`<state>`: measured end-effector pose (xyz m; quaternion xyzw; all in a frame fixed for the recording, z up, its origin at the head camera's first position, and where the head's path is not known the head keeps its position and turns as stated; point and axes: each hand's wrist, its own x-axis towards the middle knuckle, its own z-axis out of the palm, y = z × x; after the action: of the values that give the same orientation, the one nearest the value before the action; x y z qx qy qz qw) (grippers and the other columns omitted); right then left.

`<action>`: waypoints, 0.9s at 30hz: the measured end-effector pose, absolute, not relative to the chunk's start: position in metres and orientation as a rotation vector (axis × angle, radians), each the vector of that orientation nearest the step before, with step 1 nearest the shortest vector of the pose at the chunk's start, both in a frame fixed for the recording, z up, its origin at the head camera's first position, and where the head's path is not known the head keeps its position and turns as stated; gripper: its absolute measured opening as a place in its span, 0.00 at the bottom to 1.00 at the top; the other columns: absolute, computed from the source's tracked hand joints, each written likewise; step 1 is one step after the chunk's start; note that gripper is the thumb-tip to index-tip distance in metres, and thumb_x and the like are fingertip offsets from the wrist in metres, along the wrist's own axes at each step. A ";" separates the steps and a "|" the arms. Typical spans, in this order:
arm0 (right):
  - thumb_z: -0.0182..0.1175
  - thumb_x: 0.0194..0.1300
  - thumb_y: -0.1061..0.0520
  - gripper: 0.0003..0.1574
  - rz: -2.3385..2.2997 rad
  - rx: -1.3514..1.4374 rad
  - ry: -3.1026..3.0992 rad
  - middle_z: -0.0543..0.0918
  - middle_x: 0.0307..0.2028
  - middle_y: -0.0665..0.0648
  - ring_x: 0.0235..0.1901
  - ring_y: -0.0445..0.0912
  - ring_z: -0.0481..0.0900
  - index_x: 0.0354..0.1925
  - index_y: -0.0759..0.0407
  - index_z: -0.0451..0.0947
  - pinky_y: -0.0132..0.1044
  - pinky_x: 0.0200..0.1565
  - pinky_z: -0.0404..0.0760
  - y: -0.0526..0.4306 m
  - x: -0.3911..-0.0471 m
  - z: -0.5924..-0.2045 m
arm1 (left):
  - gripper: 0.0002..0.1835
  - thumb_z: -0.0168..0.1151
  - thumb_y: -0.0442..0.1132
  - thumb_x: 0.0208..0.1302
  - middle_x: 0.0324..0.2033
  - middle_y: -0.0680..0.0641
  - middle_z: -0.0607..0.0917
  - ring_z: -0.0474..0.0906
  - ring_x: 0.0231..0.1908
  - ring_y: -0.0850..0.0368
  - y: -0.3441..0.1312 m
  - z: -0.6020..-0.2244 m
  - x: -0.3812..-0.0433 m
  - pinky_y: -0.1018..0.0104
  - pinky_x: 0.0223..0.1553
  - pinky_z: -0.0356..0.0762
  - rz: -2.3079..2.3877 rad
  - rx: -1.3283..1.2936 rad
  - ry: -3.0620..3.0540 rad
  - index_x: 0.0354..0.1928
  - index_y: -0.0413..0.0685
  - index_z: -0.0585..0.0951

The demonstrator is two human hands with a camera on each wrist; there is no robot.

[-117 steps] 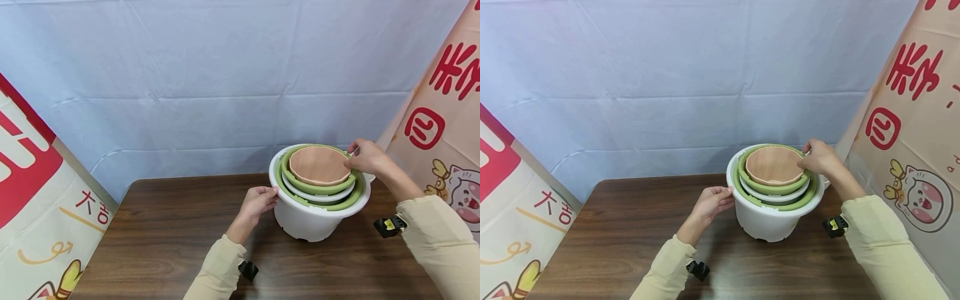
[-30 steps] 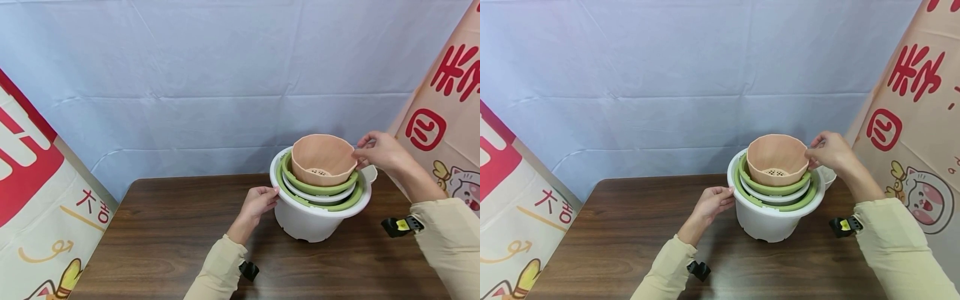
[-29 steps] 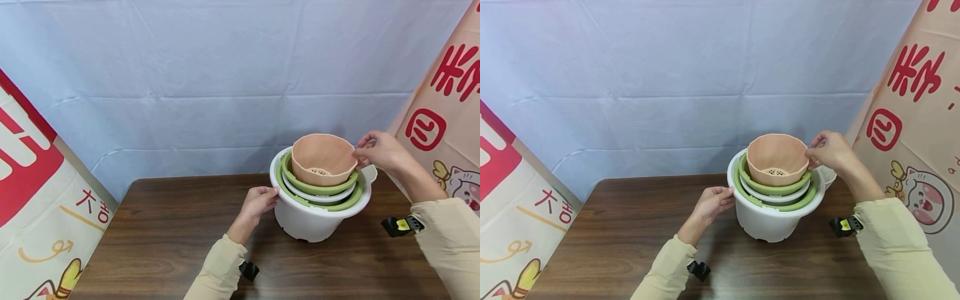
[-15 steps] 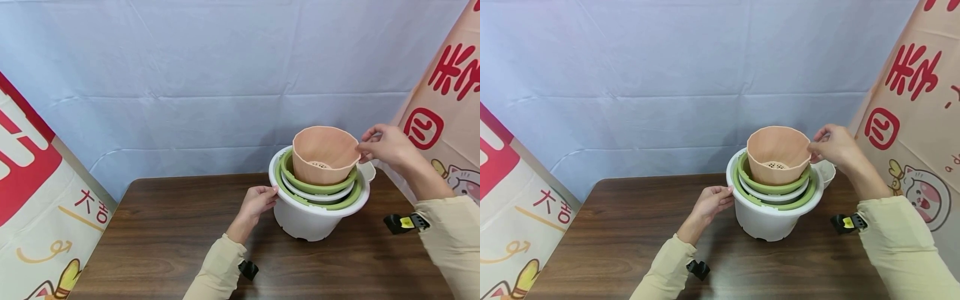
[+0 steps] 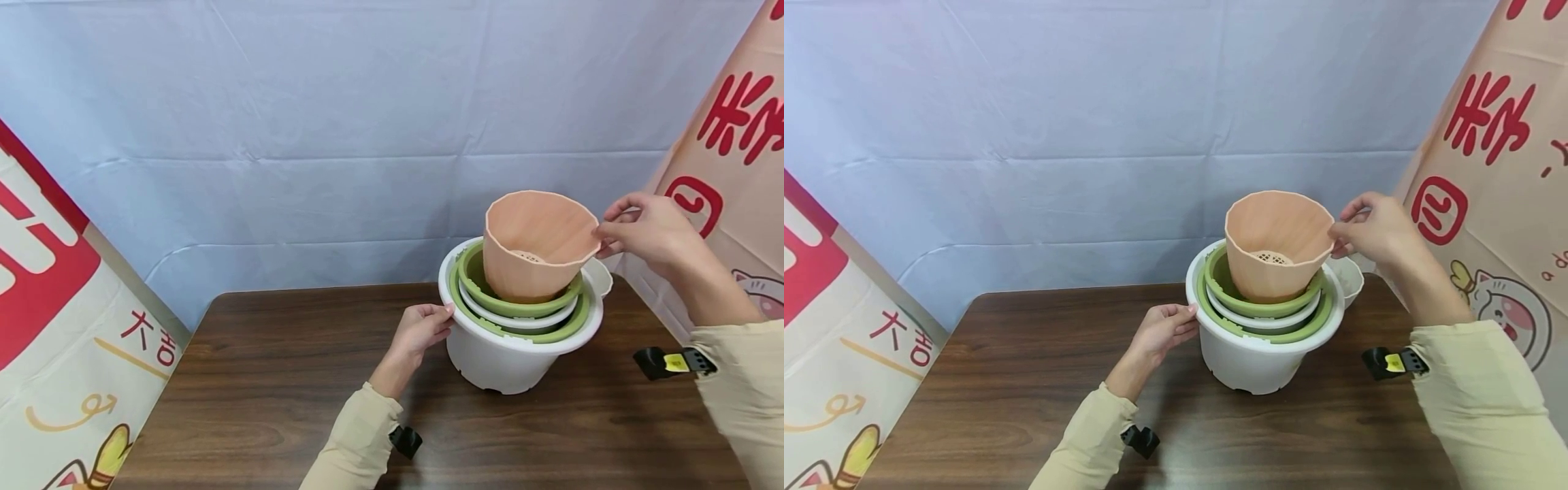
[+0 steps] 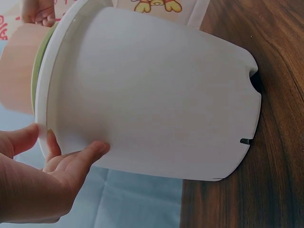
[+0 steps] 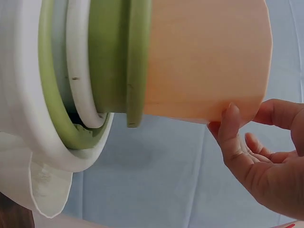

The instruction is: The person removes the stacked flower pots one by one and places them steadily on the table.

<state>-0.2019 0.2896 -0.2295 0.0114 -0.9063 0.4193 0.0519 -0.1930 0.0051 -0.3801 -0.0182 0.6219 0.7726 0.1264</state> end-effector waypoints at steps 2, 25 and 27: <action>0.56 0.61 0.64 0.18 1.296 0.035 -2.737 0.79 0.21 0.49 0.20 0.44 0.82 0.43 0.73 0.61 0.27 0.28 0.79 0.290 -0.201 -0.228 | 0.10 0.59 0.34 0.61 0.26 0.48 0.80 0.79 0.34 0.57 0.005 -0.380 -0.193 0.56 0.47 0.75 2.249 -0.056 1.811 0.36 0.29 0.77; 0.57 0.61 0.63 0.12 1.434 -0.058 -2.484 0.78 0.17 0.40 0.16 0.37 0.79 0.36 0.68 0.62 0.28 0.22 0.79 0.301 -0.188 -0.206 | 0.10 0.59 0.33 0.62 0.27 0.48 0.80 0.79 0.34 0.58 0.007 -0.380 -0.192 0.54 0.48 0.74 2.257 -0.053 1.796 0.36 0.29 0.77; 0.57 0.62 0.61 0.15 1.371 -0.096 -2.502 0.77 0.17 0.37 0.16 0.36 0.79 0.38 0.69 0.62 0.26 0.22 0.78 0.303 -0.187 -0.204 | 0.10 0.59 0.33 0.62 0.27 0.48 0.80 0.79 0.34 0.58 0.007 -0.379 -0.192 0.54 0.48 0.74 2.258 -0.053 1.794 0.36 0.29 0.77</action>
<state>-0.1869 0.3028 -0.2039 -0.0335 -0.8674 0.4753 0.1433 -0.1918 0.0070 -0.3794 -0.0184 0.6169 0.7763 0.1284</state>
